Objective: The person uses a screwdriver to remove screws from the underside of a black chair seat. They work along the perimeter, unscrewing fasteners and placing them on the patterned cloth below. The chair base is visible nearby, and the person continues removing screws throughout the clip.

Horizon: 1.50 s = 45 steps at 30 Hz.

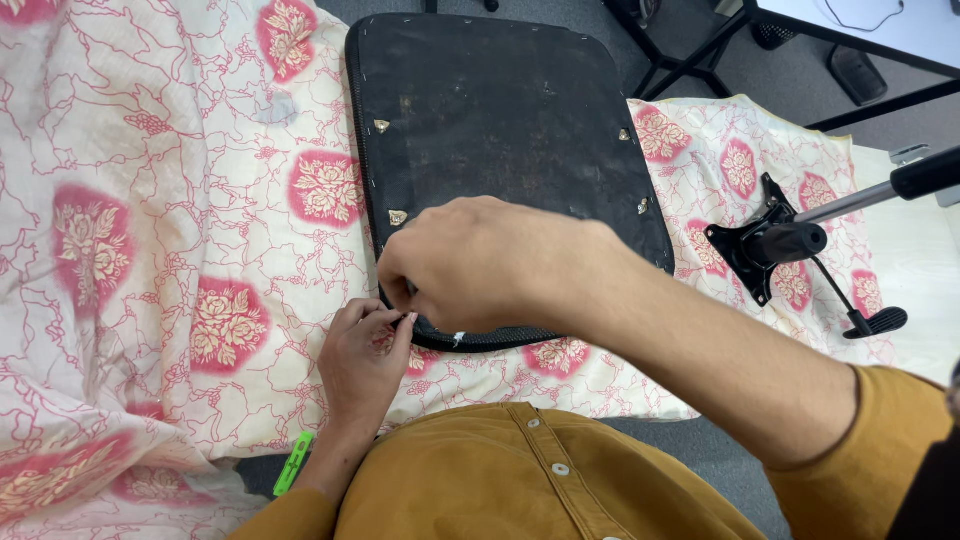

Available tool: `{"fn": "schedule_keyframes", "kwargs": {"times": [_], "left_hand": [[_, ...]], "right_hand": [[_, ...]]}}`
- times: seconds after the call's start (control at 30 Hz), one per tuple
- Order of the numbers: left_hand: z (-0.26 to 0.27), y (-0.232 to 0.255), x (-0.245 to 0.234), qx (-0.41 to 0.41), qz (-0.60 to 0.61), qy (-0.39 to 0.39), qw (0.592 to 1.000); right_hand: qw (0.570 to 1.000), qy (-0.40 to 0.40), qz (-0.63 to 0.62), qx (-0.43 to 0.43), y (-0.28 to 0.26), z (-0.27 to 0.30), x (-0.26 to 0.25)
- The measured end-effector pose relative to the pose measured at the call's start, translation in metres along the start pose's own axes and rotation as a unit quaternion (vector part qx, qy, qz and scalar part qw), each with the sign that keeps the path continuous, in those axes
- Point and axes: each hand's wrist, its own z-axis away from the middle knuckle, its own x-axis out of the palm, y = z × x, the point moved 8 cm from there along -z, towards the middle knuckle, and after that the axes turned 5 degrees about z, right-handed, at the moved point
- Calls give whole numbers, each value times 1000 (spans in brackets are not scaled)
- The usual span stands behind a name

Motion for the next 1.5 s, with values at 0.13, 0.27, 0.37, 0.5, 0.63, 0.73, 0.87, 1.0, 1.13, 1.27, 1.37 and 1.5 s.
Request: {"fn": "schedule_keyframes", "kwargs": {"times": [0.13, 0.27, 0.37, 0.5, 0.63, 0.73, 0.87, 1.0, 1.13, 1.27, 1.37, 1.5], "left_hand": [[0, -4, 3, -8, -3, -16, 1000], [-1, -1, 1, -1, 2, -5, 1000], [0, 2, 0, -1, 4, -4, 1000], [-2, 5, -2, -14, 9, -15, 1000], [-4, 0, -4, -51, 21, -20, 998], [-9, 1, -5, -46, 23, -26, 998], [-9, -5, -1, -57, 13, -44, 997], [-11, -8, 0, -57, -2, -45, 997], [-10, -12, 4, -95, -4, -59, 994], [-10, -12, 5, -93, 0, -63, 994], [-9, -10, 5, -79, 3, -59, 995], [-7, -11, 3, -94, 2, -62, 994]], "right_hand": [[995, 91, 1, -43, -8, 10, -4], [988, 140, 23, -59, -7, 12, 1], [979, 193, 41, -57, -4, 8, 4], [972, 229, 46, -15, 6, 6, 11], [962, 267, 44, 28, 10, 1, 11], [966, 243, 22, 80, 19, -5, 6], [982, 169, 6, 79, 25, -5, 9], [983, 180, -28, 19, 19, 4, 7], [975, 206, 11, -77, 8, 14, -1], [975, 205, 36, -81, 1, 10, 5], [972, 224, 34, -62, 0, 7, 8], [966, 257, 36, -19, 1, 4, 8]]}}
